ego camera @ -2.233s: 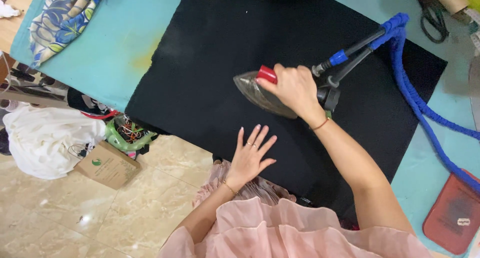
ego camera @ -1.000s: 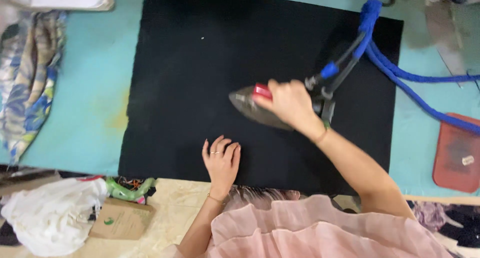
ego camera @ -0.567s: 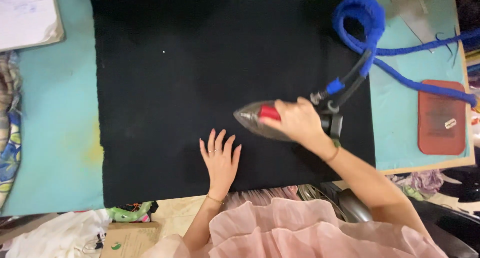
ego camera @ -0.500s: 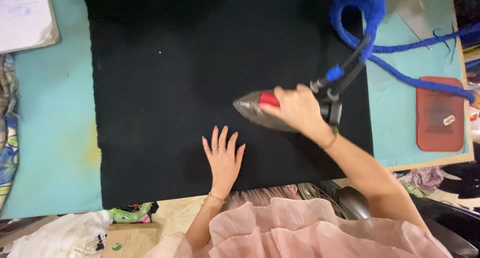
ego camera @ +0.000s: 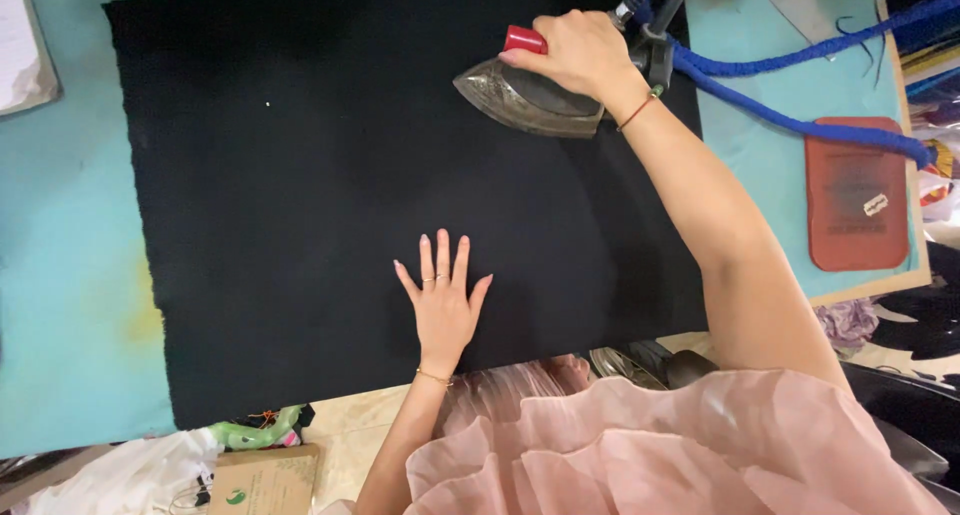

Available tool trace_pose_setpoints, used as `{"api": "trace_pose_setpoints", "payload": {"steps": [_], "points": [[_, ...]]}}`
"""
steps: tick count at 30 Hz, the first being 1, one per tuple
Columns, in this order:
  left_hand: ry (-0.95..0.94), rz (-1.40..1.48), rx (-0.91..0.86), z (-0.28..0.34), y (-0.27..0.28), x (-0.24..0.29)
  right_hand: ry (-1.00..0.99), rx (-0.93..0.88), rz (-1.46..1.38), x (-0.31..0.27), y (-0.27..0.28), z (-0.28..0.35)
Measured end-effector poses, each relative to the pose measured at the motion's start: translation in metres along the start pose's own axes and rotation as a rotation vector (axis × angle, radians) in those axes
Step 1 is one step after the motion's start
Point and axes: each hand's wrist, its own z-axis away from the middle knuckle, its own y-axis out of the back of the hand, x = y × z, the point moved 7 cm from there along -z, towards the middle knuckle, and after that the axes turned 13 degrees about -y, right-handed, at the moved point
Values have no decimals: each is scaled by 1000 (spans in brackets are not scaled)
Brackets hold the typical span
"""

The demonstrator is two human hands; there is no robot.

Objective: Ironing a black piece of fabric on a workspace using a steam iron.

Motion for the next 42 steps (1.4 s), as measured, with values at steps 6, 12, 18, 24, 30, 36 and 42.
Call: {"api": "trace_pose_setpoints", "payload": {"steps": [6,12,18,24,30,36,42], "points": [[27,-5,-26,-1,-1,3,-3,-173,-96,-8,27,58],[-15,15,57,-6,-18,19,50,-235,-39,-19,58,160],[-101,116,78,-27,-39,56,132,-68,41,-1,74,192],[-153,111,45,-44,-47,78,158,50,182,42,65,144],[-118,72,26,-45,-44,74,41,95,73,92,36,72],[-100,49,35,-44,-46,74,67,138,23,107,20,32],[-81,64,41,-45,-38,76,23,202,23,112,14,15]]}}
